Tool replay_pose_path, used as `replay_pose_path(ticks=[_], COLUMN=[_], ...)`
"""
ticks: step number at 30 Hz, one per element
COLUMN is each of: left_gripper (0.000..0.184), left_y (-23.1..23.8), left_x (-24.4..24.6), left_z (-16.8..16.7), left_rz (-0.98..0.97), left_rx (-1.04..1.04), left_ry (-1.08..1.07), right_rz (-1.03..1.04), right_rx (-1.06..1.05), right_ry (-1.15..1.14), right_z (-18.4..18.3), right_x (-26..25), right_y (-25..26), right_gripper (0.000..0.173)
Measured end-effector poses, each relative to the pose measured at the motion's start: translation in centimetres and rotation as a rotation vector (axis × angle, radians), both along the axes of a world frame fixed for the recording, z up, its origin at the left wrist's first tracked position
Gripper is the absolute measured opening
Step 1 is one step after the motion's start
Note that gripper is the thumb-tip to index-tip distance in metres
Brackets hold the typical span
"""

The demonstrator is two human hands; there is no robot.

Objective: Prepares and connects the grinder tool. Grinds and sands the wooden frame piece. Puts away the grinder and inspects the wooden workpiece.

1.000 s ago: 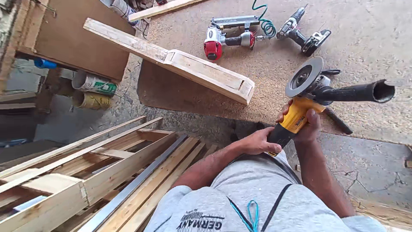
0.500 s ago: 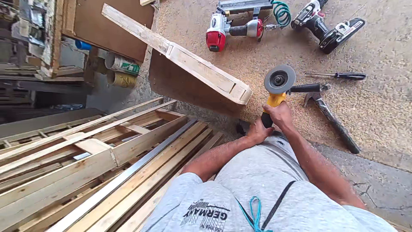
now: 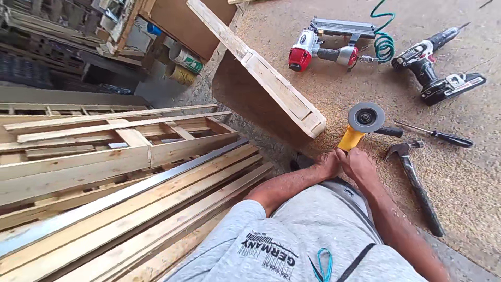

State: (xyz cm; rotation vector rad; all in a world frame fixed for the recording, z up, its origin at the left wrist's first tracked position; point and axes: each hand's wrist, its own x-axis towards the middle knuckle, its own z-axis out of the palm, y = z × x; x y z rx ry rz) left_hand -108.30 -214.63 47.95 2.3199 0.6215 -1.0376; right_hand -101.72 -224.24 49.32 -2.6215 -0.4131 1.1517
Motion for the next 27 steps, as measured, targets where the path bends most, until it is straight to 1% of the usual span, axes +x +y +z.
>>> replay_pose_path(ticks=[1,2,3,4,5,6,7,8,9,10,11,12,13,15,17,19,21,23,24,25,27], left_gripper=[0.057,0.055,0.052,0.05,0.049,0.049,0.049,0.049,0.052,0.056,0.06,0.06,0.057,0.052,0.051,0.05,0.049,0.048,0.048,0.047,0.047], left_y=[0.2,0.4,0.6,0.8,1.1,1.7,2.2,2.7,3.3,3.9,4.4,4.9,5.6,7.2,9.4,11.6,14.0,16.3,17.6,19.0,21.8], left_x=[-0.5,-1.3,-2.1,-2.1,-1.4,-1.0,-0.9,-1.1,-1.9,-3.3,-4.6,-5.9,-7.3,-11.0,-15.1,-19.5,-23.5,-27.1,-28.7,-30.3,-33.1], left_z=[0.3,0.7,1.7,4.0,7.5,9.6,10.3,9.1,6.3,1.9,-1.2,-2.7,-3.1,-3.3,-3.8,-4.7,-6.0,-7.4,-7.9,-8.2,-8.2], left_rz=[-0.014,-0.026,-0.034,-0.08,-0.104,-0.098,-0.111,-0.132,-0.145,-0.145,-0.111,-0.063,0.002,0.143,0.282,0.429,0.551,0.636,0.655,0.661,0.662], left_rx=[-0.041,-0.066,-0.081,-0.073,-0.087,-0.105,-0.118,-0.134,-0.145,-0.139,-0.157,-0.194,-0.243,-0.298,-0.331,-0.346,-0.36,-0.378,-0.388,-0.388,-0.399], left_ry=[-0.05,-0.143,-0.23,-0.192,-0.052,0.018,0.058,0.056,-0.017,-0.185,-0.279,-0.315,-0.317,-0.297,-0.239,-0.198,-0.169,-0.139,-0.122,-0.112,-0.086], right_rz=[0.072,0.126,0.154,0.166,0.165,0.161,0.165,0.175,0.186,0.194,0.187,0.173,0.153,0.115,0.099,0.106,0.105,0.068,0.026,-0.03,-0.158], right_rx=[0.037,0.123,0.263,0.402,0.519,0.598,0.639,0.65,0.639,0.598,0.55,0.507,0.492,0.511,0.534,0.532,0.525,0.494,0.473,0.451,0.428], right_ry=[-0.028,-0.085,-0.178,-0.291,-0.389,-0.468,-0.522,-0.562,-0.596,-0.6,-0.588,-0.582,-0.602,-0.67,-0.718,-0.718,-0.684,-0.626,-0.609,-0.621,-0.707], right_z=[1.9,3.5,4.6,5.2,5.5,5.5,5.3,4.9,4.4,4.0,3.5,3.0,2.3,1.1,0.5,0.5,1.0,1.9,2.3,2.4,1.6], right_x=[-0.8,-1.6,-2.2,-2.5,-2.4,-2.1,-1.6,-1.1,-0.7,-0.2,0.1,0.2,0.3,0.3,0.3,0.2,0.2,-0.2,-0.7,-1.1,-1.7], right_y=[0.2,0.6,1.3,2.2,3.6,5.2,6.9,8.6,10.4,11.9,13.3,14.4,15.2,15.8,15.9,15.8,15.7,15.9,16.4,17.1,18.3], right_gripper=[0.069,0.063,0.059,0.058,0.061,0.068,0.077,0.088,0.099,0.109,0.116,0.119,0.118,0.11,0.105,0.105,0.111,0.121,0.123,0.12,0.107])
